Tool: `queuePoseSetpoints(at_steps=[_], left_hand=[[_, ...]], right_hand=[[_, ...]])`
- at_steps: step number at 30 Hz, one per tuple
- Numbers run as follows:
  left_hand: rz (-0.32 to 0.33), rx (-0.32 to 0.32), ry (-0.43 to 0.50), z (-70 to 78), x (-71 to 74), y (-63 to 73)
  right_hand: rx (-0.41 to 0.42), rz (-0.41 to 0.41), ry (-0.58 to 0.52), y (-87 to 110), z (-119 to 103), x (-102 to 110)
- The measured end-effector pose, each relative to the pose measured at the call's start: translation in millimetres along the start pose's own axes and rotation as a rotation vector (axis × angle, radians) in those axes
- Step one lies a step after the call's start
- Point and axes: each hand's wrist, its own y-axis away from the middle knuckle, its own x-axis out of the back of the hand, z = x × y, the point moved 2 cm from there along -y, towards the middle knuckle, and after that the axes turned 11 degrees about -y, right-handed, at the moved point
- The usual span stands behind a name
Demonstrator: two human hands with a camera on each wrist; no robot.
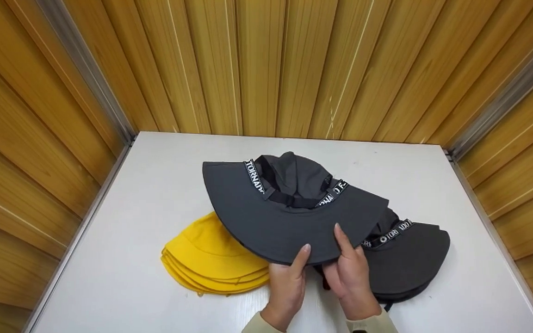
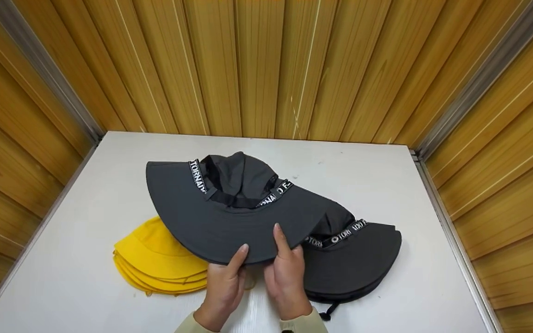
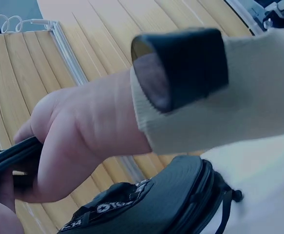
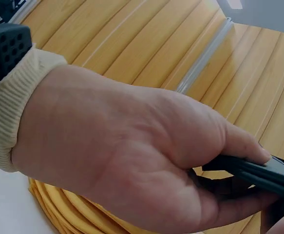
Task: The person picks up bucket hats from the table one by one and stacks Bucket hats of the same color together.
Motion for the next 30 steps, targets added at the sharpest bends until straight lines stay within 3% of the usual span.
queuePoseSetpoints(at_steps=[8, 15, 18, 20, 24, 30], left_hand=[[-0.015, 0.052, -0.196, 8.8, 15.8, -7.1], [-0.13, -0.065, -0.031, 39.3, 34.5, -27.2], [-0.16, -0.106, -0.017, 53.1, 41.8, -38.1], [-0.172, -0.103, -0.017, 60.1, 45.7, -44.3], [-0.177, -0.035, -0.04, 66.8, 49.7, -51.2], [-0.156, 0.009, -0.122, 62.4, 48.8, -53.5]], right_hand=[[0.056, -0.077, -0.026, -3.1, -12, 5], [0.112, -0.184, -0.104, -5.0, -40, 14], [0.121, -0.208, -0.122, -6.7, -53, 20], [0.125, -0.208, -0.111, -7.6, -60, 23], [0.131, -0.176, -0.07, -8.4, -71, 28], [0.151, -0.139, -0.021, -8.0, -80, 33]])
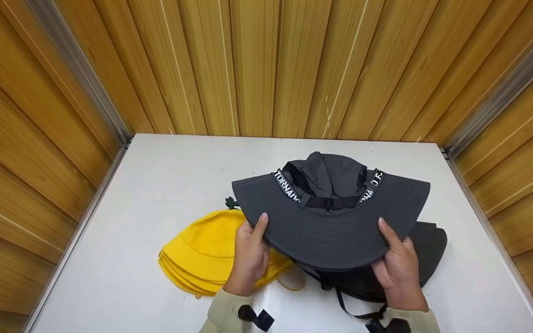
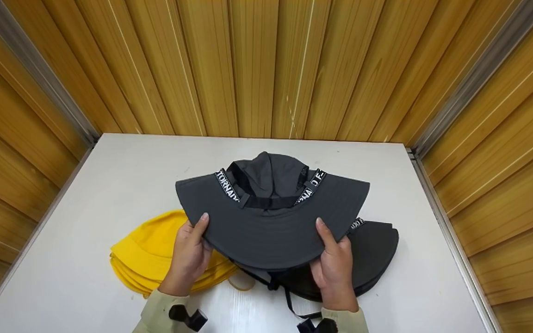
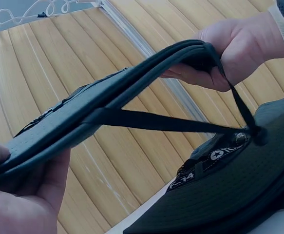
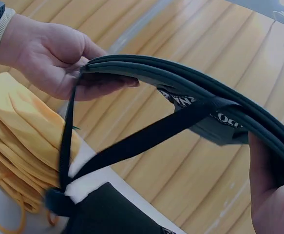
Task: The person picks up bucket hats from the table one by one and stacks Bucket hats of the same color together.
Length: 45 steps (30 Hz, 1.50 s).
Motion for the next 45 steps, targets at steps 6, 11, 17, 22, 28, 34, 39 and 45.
queuePoseSetpoints(at_steps=[6, 11, 17, 22, 28, 34, 39, 45], left_hand=[[-0.006, 0.026, -0.07, -6.2, -8.1, -5.2], [-0.056, 0.062, -0.148, -17.3, -18.4, -13.2], [-0.153, 0.178, -0.236, -33.5, -32.4, -17.7], [-0.263, 0.26, -0.221, -48.2, -41.4, -9.4], [-0.301, 0.322, -0.218, -64.0, -50.5, 10.1], [-0.309, 0.397, -0.254, -76.5, -56.3, 21.3], [-0.276, 0.476, -0.321, -83.9, -54.1, 22.6], [-0.292, 0.509, -0.336, -89.7, -51.8, 22.3]], right_hand=[[0.084, 0.131, 0.144, -1.5, -11, 6], [0.238, 0.317, 0.381, -3.1, -24, 18], [0.339, 0.421, 0.667, -5.5, -45, 41], [0.354, 0.488, 0.832, -6.2, -58, 62], [0.383, 0.548, 0.932, -0.9, -68, 88], [0.39, 0.62, 1.094, 9.0, -71, 109], [0.352, 0.663, 1.257, 11.0, -69, 118], [0.339, 0.702, 1.405, 13.8, -64, 123]])
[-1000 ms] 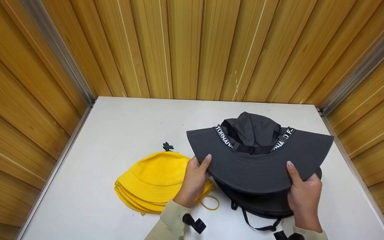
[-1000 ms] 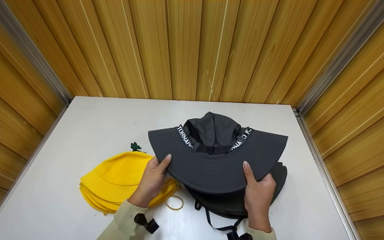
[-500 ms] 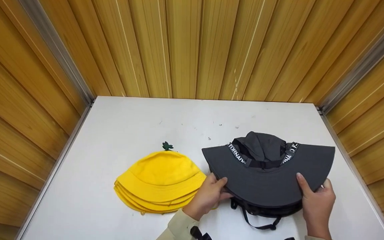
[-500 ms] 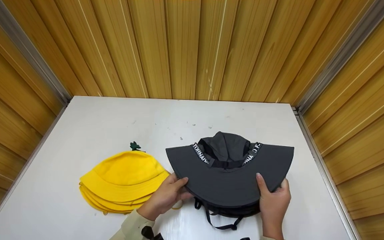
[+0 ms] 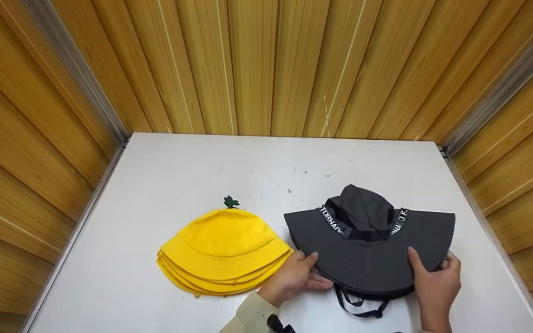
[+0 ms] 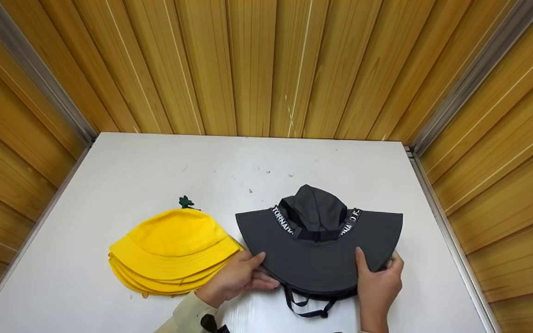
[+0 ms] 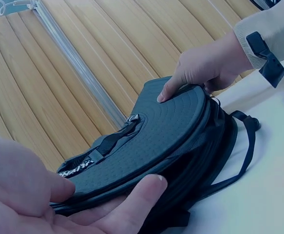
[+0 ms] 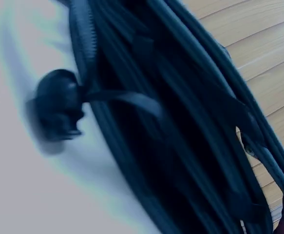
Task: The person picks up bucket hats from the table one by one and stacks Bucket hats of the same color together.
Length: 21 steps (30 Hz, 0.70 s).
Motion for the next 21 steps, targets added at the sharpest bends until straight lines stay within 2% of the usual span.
queuePoseSetpoints(at_steps=[7, 12, 18, 21], left_hand=[[0.026, 0.037, 0.025, -5.7, 0.7, -5.4], [0.029, 0.039, 0.034, -6.1, 1.2, -7.9], [0.006, 0.042, -0.047, -6.3, 2.2, -10.0], [0.001, 0.063, -0.073, -8.6, 3.2, -10.9]], right_hand=[[0.021, -0.079, 0.042, -2.8, 3, -5], [0.014, -0.131, 0.089, -4.1, 4, -7], [-0.019, -0.167, 0.134, -5.6, 7, -8], [-0.016, -0.18, 0.145, -4.6, 8, -9]])
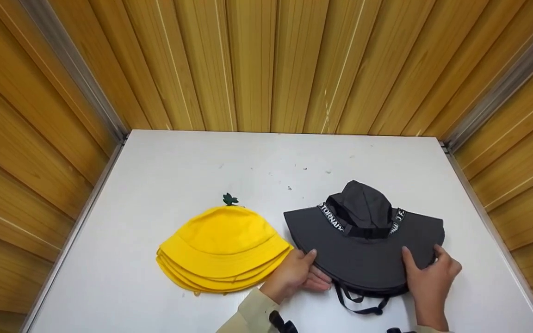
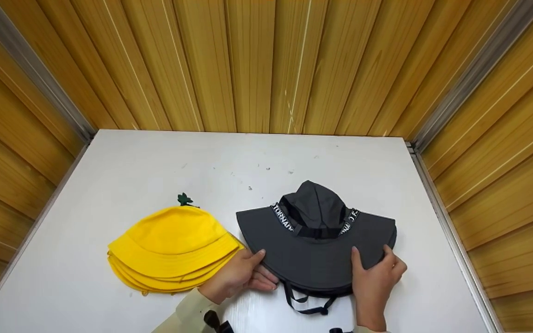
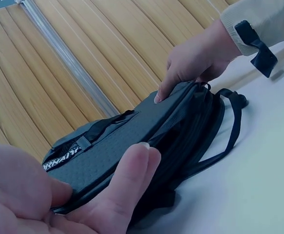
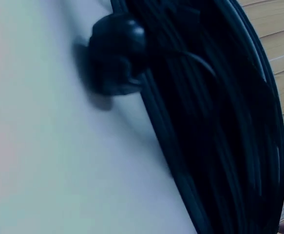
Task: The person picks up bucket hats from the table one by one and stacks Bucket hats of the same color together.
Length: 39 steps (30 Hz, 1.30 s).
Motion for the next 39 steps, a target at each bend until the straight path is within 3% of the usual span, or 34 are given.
queuePoseSetpoints(at_steps=[9, 14, 18, 22, 27, 29, 31, 35, 39], left_hand=[[0.003, 0.096, -0.068, -4.6, 2.1, 3.1], [-0.017, 0.088, -0.084, -0.3, 1.7, 8.2], [-0.049, 0.057, -0.176, 9.5, 5.5, 14.9], [-0.074, 0.021, -0.331, 28.9, 15.8, 25.7], [-0.075, -0.082, -0.457, 65.7, 35.8, 37.6], [-0.029, -0.166, -0.567, 83.7, 44.2, 40.4], [0.052, -0.255, -0.753, 102.5, 52.8, 43.7], [0.304, -0.404, -1.15, 136.9, 70.0, 47.1], [0.471, -0.547, -1.33, 163.9, 85.3, 41.3]], right_hand=[[-0.028, -0.068, 0.026, 3.1, 0, -3], [-0.032, -0.099, 0.066, -1.0, -3, -5], [-0.007, -0.097, 0.14, -4.5, -12, -1], [0.092, -0.065, 0.142, -5.4, -34, 3], [0.31, -0.056, 0.053, -3.8, -75, -1], [0.415, -0.062, 0.016, -5.4, -93, -5], [0.512, -0.077, -0.021, -7.3, -110, -10], [0.693, -0.122, -0.068, -15.0, -136, -25], [0.817, -0.176, -0.057, -25.3, -157, -42]])
